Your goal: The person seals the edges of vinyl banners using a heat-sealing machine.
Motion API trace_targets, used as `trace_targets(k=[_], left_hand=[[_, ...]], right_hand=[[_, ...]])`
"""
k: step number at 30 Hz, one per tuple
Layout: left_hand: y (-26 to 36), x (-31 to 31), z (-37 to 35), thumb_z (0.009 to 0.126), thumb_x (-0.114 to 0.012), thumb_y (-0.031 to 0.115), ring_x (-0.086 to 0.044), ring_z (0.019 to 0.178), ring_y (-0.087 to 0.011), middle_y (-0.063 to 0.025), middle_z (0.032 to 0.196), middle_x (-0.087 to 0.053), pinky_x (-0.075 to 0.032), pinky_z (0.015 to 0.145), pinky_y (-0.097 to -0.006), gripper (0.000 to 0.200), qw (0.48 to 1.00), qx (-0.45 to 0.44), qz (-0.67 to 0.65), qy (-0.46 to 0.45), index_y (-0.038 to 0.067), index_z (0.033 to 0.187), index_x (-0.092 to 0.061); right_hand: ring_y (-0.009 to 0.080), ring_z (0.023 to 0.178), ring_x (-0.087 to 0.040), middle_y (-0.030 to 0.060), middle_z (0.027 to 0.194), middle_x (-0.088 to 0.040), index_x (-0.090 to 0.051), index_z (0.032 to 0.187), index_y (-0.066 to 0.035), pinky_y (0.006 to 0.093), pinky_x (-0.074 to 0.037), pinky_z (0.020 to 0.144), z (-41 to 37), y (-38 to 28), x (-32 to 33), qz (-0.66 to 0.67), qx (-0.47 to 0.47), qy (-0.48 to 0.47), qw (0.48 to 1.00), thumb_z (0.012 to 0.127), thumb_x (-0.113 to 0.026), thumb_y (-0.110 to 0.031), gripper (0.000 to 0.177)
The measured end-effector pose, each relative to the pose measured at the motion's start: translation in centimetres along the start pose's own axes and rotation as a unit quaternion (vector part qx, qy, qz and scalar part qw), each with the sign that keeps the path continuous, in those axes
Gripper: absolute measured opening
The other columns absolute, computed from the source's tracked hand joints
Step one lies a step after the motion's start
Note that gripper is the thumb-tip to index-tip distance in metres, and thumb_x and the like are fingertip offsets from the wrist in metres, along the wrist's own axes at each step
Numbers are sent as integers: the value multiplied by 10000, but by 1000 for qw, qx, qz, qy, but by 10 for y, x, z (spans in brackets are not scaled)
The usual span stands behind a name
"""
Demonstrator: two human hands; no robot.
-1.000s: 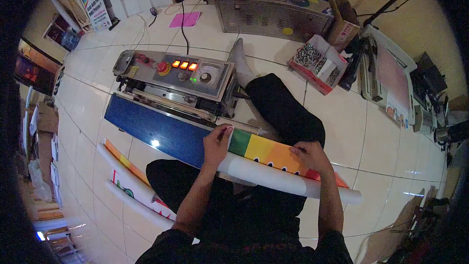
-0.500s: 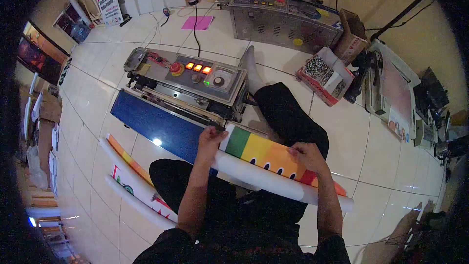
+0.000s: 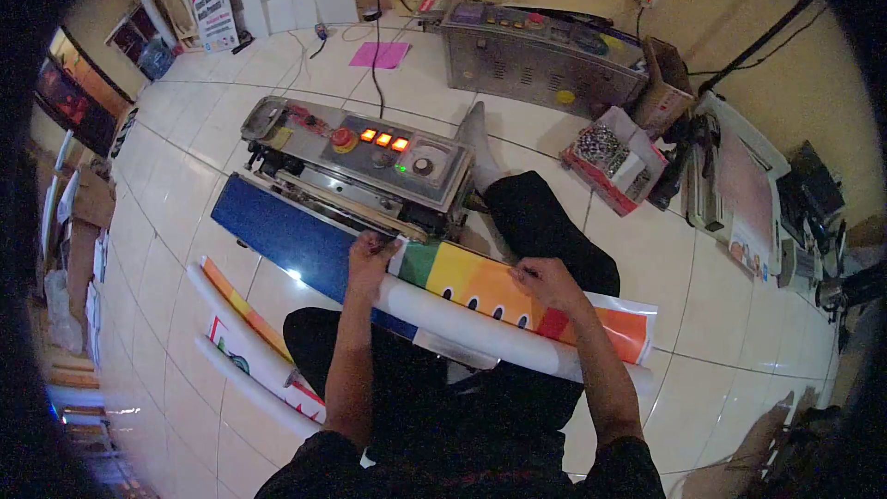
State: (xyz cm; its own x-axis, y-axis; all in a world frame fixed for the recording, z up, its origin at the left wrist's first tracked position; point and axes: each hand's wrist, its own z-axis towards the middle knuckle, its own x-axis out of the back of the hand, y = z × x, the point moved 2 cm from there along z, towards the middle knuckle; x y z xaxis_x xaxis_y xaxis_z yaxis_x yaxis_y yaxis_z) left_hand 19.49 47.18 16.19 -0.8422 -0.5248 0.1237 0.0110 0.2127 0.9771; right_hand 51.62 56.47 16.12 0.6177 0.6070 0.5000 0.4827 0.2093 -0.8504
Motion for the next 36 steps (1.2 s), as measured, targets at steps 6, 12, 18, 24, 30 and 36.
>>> trace_targets(k=[6,12,18,24,30,36], left_hand=[[-3,6,8,813,-717,-11,-552,735,-111,-26,772,-612,-433,700,-267,243,998,-43,-37,2,75,775,-493],[-6,11,14,810,-727,6,-438,679,-76,36,723,-486,-390,624,-257,317,997,-72,-39,12,104,769,-428],[8,21,13,818,-725,15,-389,654,-69,47,695,-412,-345,598,-239,348,996,-57,60,27,114,754,-397],[-9,37,23,856,-693,28,-462,708,-80,4,731,-510,-415,672,-249,231,993,-84,77,17,53,801,-470],[17,36,-22,855,-657,67,-603,793,-292,-129,880,-619,-479,755,-382,131,900,-257,320,146,17,928,-560],[22,-37,-95,846,-663,123,-608,981,-350,-168,1032,-638,-467,902,-448,229,889,-287,329,-136,24,1042,-599]], right_hand=[[322,721,-664,185,816,-674,-685,945,-29,387,-512,665,-17,-1,14,-120,-26,-11,992,926,-628,-305,283],[343,768,-669,187,853,-677,-670,985,-31,414,-525,692,-45,21,30,-111,6,33,993,921,-617,-356,335],[327,832,-675,182,911,-683,-669,1005,-29,410,-528,714,-55,21,44,-138,14,19,990,909,-637,-332,320],[313,839,-677,163,925,-691,-668,1031,-27,383,-532,749,-82,48,69,-118,18,45,992,889,-665,-358,360],[233,807,-662,116,885,-699,-672,1013,-39,357,-522,731,-96,60,90,-50,-99,-50,993,888,-678,-335,322],[147,736,-586,71,784,-659,-672,995,-44,315,-494,700,-87,56,91,-104,-200,-152,962,892,-686,-334,308]])
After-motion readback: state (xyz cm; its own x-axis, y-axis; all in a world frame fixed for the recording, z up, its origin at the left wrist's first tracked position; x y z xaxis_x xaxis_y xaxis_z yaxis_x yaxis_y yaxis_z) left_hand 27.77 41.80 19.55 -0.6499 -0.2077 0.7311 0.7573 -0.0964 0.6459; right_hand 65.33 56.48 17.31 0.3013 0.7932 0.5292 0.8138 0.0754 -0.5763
